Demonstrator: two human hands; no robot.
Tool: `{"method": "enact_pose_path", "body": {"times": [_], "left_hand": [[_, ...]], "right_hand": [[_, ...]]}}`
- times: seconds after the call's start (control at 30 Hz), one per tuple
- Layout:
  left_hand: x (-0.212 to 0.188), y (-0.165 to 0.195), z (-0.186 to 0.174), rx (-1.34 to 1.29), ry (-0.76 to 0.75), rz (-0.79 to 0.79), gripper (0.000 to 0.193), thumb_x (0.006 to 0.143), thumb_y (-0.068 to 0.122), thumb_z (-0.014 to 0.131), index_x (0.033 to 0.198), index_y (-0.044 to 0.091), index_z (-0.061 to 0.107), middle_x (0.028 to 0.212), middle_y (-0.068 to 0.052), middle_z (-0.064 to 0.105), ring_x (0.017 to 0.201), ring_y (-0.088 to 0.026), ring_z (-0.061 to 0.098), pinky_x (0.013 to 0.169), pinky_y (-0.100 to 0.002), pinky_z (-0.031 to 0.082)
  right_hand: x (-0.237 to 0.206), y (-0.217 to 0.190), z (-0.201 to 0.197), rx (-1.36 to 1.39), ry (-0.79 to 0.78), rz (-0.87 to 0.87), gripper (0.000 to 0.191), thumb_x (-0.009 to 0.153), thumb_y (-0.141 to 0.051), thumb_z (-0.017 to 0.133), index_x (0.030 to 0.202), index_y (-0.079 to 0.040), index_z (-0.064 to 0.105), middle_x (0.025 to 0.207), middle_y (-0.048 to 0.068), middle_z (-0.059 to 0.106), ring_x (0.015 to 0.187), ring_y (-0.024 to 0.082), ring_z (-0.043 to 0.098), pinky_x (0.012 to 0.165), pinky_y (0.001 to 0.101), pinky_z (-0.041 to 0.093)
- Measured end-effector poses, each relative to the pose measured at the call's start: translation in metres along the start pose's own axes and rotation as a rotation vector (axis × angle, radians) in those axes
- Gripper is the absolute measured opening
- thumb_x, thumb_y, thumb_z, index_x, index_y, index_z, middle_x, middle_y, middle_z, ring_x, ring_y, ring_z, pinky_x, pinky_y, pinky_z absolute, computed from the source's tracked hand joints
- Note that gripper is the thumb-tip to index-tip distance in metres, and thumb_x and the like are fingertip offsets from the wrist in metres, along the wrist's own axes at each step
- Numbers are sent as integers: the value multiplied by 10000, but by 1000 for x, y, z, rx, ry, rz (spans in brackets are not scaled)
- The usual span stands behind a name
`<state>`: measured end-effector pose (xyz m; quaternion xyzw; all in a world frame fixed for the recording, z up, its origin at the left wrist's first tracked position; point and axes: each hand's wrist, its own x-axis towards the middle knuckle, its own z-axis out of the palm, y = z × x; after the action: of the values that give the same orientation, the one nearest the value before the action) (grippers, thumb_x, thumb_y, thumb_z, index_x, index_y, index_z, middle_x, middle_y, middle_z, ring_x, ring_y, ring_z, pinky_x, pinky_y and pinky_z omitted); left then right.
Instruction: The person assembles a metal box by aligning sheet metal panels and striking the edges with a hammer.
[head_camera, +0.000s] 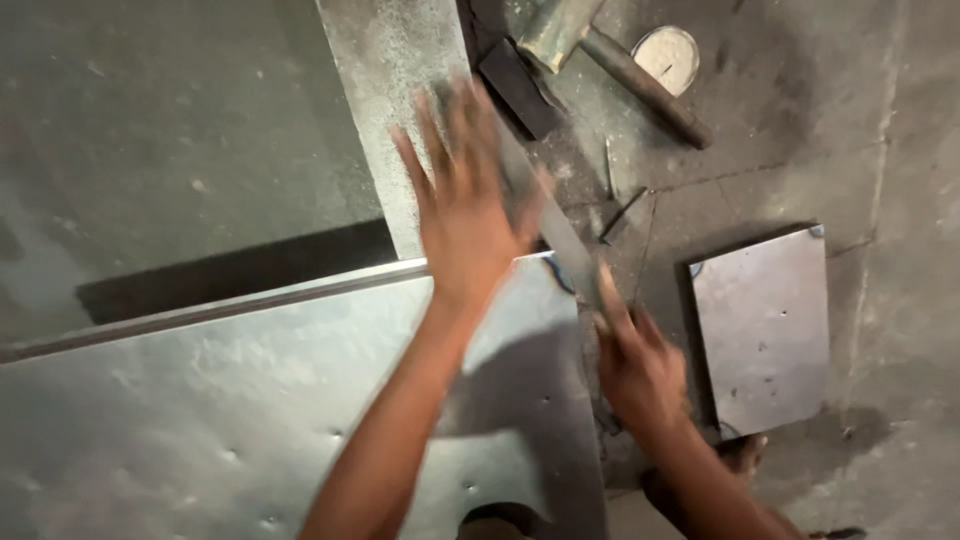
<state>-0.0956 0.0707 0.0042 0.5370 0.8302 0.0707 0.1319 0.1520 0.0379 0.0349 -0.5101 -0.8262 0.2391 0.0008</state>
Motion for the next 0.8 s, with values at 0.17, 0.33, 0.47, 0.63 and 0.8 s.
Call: {"method": "enact_pose_path", "body": {"times": [0.17,0.33,0.47,0.63,0.8], "left_hand": [[-89,49,-17,-59,-183,117,1012,938,763,124,1575,-23,159,1677,-229,143,1558,-401,90,1239,-581,20],[15,-18,-20,75,-72,55,938,1053,675,343,1624,-49,176,1712,-197,182,1587,-415,93,1284,-608,29],[4,-11,-5,70,-17,-31,925,1055,719,336,1633,5,222,1703,-203,193,1586,-425,130,1298,-617,53],[-94,47,-21,-77,-234,145,1051,929,792,157,1583,-30,138,1680,-210,97,1559,-439,93,1242,-600,48],[-13,-3,-26,751,52,153,914,1041,626,536,1713,146,142,1771,-102,117,1645,-285,100,1359,-516,14]], "right_hand": [[-71,10,-43,23,-21,-88,622,939,-144,599,1542,-194,453,1036,184,656,770,334,682,593,430,548],[12,-9,-9,13,-138,-35,628,961,-65,566,1563,-201,449,942,131,690,597,305,637,461,417,519],[5,1,8,36,-114,14,599,956,-135,623,1525,-251,475,1016,119,699,642,317,659,501,423,525],[-87,25,-34,65,-223,60,719,870,-78,611,1553,-184,414,1019,163,683,736,313,690,476,395,539],[-27,5,-15,-65,-211,-26,682,859,-75,587,1526,-79,448,1010,196,719,589,310,647,348,402,462]]}}
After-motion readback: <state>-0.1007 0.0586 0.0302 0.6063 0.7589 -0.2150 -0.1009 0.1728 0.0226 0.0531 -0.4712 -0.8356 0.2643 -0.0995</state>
